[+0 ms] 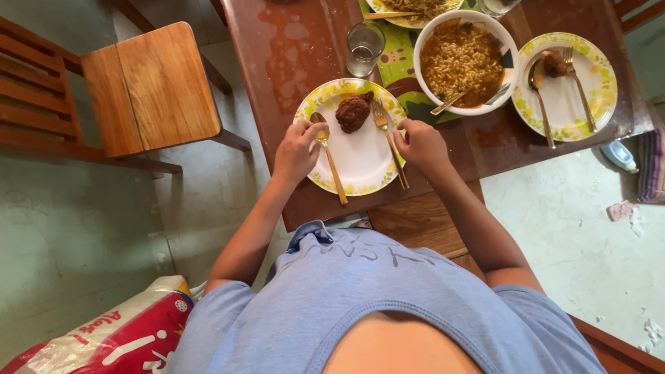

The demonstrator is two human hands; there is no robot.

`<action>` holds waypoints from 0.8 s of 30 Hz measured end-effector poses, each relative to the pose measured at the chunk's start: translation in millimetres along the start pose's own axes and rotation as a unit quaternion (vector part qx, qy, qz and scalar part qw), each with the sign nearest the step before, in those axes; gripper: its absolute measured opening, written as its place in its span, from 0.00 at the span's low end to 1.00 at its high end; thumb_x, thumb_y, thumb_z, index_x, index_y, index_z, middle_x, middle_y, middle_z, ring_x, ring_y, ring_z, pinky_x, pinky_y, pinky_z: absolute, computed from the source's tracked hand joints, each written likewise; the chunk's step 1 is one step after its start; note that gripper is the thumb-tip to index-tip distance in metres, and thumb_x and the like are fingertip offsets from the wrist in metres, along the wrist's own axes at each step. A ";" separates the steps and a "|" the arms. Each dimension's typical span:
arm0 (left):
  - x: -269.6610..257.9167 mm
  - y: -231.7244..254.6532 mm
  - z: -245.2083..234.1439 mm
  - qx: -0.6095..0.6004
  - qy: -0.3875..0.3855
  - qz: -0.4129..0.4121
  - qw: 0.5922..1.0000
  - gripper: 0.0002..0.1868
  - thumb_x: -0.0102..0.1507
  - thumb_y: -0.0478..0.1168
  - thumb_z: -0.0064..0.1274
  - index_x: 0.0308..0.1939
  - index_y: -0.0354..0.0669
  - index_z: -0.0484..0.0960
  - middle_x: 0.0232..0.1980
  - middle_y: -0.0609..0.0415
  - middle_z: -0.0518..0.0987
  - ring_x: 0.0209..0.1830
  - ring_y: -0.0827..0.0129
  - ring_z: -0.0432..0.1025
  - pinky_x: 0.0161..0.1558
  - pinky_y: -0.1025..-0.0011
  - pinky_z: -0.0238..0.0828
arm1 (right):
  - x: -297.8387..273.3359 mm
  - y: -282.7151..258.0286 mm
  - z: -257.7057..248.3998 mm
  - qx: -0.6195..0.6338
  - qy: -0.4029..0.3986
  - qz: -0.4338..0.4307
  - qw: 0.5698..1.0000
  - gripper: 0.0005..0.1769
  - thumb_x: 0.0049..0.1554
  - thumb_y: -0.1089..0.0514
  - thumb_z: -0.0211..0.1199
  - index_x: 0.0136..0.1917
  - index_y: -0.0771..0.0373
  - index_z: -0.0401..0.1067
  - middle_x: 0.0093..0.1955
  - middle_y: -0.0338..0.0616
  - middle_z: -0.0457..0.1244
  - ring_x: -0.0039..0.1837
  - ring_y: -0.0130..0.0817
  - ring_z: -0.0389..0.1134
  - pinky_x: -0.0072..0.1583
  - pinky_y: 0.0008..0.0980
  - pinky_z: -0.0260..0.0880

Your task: Arranging plates, bowls of food, and utensils on a dining table and serving food.

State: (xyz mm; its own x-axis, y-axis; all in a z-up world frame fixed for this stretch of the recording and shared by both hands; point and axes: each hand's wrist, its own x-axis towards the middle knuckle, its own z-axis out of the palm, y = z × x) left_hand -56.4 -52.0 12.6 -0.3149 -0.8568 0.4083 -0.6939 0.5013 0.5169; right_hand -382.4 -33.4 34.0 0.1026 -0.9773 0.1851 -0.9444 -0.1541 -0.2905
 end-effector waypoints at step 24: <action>8.5 -5.5 28.7 0.042 0.046 0.014 0.998 0.17 0.60 0.35 0.57 0.51 0.57 0.84 0.42 0.59 0.76 0.46 0.63 0.75 0.45 0.66 0.73 | -45.0 53.6 -63.0 0.224 0.042 0.079 0.970 0.07 0.64 0.58 0.65 0.55 0.58 0.80 0.37 0.47 0.68 0.40 0.43 0.72 0.42 0.38 0.74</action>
State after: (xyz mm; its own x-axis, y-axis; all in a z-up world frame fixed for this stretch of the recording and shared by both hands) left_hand -73.9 -65.5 -8.3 -0.2768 -0.8257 0.4915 -0.7382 0.5102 0.4414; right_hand -457.3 11.5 69.2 -0.0769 -0.9814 0.1758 -0.7137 -0.0689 -0.6970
